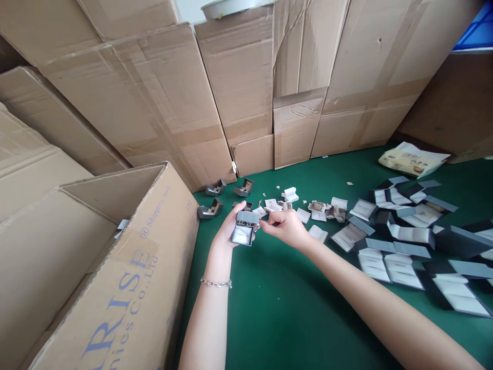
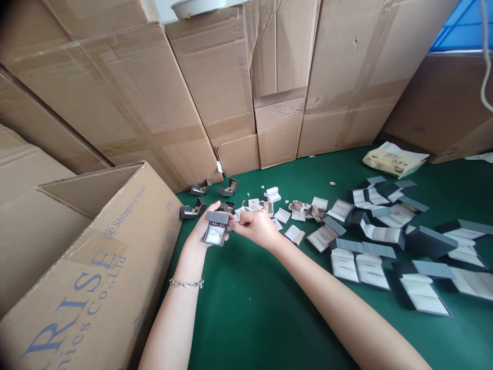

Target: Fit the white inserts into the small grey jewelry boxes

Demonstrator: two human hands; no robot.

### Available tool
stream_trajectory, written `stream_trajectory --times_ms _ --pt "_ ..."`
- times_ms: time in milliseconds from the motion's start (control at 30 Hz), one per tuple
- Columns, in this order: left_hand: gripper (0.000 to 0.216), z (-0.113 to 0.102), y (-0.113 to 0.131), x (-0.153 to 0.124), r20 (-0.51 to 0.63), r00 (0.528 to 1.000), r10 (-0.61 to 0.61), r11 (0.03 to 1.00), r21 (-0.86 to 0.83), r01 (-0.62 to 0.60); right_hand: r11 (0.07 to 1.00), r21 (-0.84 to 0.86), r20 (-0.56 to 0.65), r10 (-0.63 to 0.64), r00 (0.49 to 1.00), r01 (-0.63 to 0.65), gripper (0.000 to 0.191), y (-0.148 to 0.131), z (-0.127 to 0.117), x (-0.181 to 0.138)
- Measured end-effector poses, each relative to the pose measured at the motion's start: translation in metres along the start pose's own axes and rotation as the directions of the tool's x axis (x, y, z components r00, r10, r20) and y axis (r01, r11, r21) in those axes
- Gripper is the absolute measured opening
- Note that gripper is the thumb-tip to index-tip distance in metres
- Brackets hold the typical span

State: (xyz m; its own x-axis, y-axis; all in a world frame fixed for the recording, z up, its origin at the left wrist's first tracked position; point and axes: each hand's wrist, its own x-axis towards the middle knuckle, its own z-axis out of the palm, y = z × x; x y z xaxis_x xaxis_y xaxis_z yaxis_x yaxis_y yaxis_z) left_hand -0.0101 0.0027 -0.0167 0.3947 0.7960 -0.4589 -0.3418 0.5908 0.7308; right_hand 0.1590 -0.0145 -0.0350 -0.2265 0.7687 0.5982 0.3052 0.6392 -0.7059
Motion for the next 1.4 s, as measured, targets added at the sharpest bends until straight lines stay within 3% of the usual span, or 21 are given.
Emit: stream_trajectory --times_ms 367,633,733,833,967,1067,1200,1333,1400 --pt "0.046 -0.003 -0.003 0.0 0.108 0.994 -0.006 0.999 0.032 0.003 1.0 0.008 0.066 -0.025 0.997 0.025 0.036 0.001 -0.006 0.002" --pt "0.052 -0.01 -0.003 0.003 0.283 0.957 -0.059 0.998 -0.019 0.067 0.955 -0.143 0.076 -0.252 0.965 0.261 0.034 -0.011 -0.009 0.003" --pt "0.055 -0.007 0.003 -0.002 0.209 0.976 -0.064 0.998 -0.009 0.068 0.871 -0.343 0.081 -0.345 0.935 0.351 0.034 -0.018 -0.008 0.003" --pt "0.056 -0.001 0.007 -0.007 0.043 0.998 -0.04 0.999 0.035 0.038 0.688 -0.561 0.154 -0.461 0.874 0.461 0.033 -0.026 -0.011 0.003" --pt "0.051 0.003 0.008 -0.01 -0.071 0.997 -0.028 0.993 0.116 0.036 0.563 -0.648 0.282 -0.448 0.849 0.512 0.029 -0.038 -0.02 0.005" --pt "0.048 0.006 0.007 -0.012 -0.101 0.994 -0.043 0.984 0.17 0.059 0.606 -0.624 0.302 -0.394 0.868 0.492 0.028 -0.042 -0.026 0.005" --pt "0.05 0.011 0.009 -0.017 -0.059 0.998 -0.025 0.982 0.184 0.035 0.777 -0.49 0.255 -0.307 0.917 0.396 0.03 -0.036 -0.028 0.006" --pt "0.048 0.008 0.012 -0.021 0.014 0.999 0.042 0.991 0.125 -0.044 0.955 -0.223 0.15 -0.166 0.975 0.197 0.032 -0.027 -0.023 0.008" --pt "0.049 0.004 0.012 -0.02 0.06 0.994 0.088 0.988 0.124 -0.094 0.994 -0.078 0.125 -0.068 0.99 0.078 0.032 -0.023 -0.02 0.009"
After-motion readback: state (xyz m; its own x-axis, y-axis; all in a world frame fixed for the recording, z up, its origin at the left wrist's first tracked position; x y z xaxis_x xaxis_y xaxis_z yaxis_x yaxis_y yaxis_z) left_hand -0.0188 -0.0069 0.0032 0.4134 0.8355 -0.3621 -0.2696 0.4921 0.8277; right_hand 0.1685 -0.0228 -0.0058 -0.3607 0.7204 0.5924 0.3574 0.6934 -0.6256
